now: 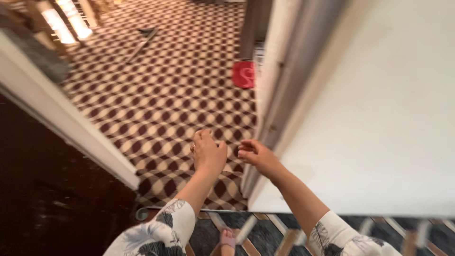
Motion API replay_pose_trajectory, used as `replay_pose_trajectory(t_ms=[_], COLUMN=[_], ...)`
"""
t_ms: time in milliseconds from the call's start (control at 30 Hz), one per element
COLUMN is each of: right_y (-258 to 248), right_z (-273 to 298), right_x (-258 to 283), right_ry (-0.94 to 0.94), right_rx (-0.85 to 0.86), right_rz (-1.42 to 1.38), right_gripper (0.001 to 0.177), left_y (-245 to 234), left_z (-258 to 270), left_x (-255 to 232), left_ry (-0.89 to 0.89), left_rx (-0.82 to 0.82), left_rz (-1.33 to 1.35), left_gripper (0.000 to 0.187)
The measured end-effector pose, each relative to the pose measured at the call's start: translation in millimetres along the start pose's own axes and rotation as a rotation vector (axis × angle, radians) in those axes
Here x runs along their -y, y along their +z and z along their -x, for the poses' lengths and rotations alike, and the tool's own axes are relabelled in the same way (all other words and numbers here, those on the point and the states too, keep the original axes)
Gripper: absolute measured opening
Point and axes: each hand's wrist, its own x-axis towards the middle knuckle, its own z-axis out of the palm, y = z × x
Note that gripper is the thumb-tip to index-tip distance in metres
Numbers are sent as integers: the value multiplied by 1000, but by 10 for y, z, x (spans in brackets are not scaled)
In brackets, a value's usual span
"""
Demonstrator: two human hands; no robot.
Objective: The person assembles a vacuum cleaner by connecting a flexible hose to the canister unit, then joining an extension wand and a floor head by hand.
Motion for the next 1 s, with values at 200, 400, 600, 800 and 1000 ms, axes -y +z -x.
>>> replay_pose_trajectory(t_ms=[200,400,600,800,1000], right_y=[228,463,450,222,20], right_z=[-1050,-1829,-2712,-3655,-4412], right_x=[575,708,663,997,1507], right_ry=[-53,117,146,156,60], right_rx=[71,-17,-168,-240,-274], right_rz=[56,-118,-218,-122,-122], right_gripper=[56,55,56,54,51], left_y=[-563,-742,-500,-569,-857], left_z=[-866,-1318,-2106,-3154,-4125], left_x=[233,640,709,497,366], left_ry=[29,-163,-181,-240,-113], left_rx=[-247,-254,-310,-137,-254], left_rz=[-36,20,111,265,217], left_gripper=[54,58,59,61,57])
